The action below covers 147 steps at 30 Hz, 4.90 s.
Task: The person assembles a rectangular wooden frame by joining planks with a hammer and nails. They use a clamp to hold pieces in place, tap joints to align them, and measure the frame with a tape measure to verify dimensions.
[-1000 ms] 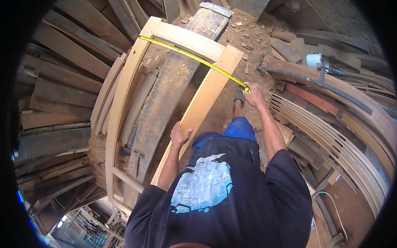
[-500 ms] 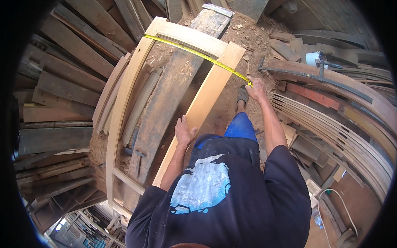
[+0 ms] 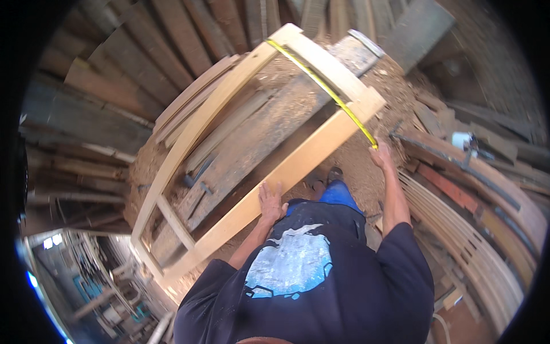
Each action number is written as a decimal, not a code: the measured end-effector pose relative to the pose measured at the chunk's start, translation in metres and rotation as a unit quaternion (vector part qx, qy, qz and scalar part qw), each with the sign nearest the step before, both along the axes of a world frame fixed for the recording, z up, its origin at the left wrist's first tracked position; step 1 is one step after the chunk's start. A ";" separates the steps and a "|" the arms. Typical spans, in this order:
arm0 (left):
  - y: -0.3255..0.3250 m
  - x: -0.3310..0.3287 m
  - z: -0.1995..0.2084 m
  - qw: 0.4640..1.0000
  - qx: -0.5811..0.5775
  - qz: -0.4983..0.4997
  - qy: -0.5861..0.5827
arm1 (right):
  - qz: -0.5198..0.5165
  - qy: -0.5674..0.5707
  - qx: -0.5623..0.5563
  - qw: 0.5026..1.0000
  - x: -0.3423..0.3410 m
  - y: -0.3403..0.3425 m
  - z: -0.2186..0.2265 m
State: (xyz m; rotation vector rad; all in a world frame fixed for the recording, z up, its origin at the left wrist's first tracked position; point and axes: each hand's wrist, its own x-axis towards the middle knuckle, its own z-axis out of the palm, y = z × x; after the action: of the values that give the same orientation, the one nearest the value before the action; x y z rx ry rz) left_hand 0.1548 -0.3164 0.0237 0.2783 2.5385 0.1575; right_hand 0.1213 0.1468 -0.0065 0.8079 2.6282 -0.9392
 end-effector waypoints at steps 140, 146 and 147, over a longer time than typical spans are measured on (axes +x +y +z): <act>-1.233 0.989 -0.173 0.183 0.461 0.867 -0.055 | 0.864 -0.224 -0.083 0.444 0.643 -1.915 0.021; -1.365 1.013 -0.155 0.206 0.459 0.863 -0.043 | 0.890 -0.171 -0.056 0.419 0.656 -2.012 0.056; -1.391 1.018 -0.156 0.220 0.466 0.856 -0.047 | 0.885 -0.164 -0.051 0.432 0.652 -2.018 0.055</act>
State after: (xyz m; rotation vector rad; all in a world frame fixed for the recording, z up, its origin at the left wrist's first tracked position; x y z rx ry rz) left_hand 1.1724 -1.7075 -0.1321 -2.0601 0.8030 2.2071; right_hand 0.7736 -1.8716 0.0483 -1.5250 1.4462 -0.0838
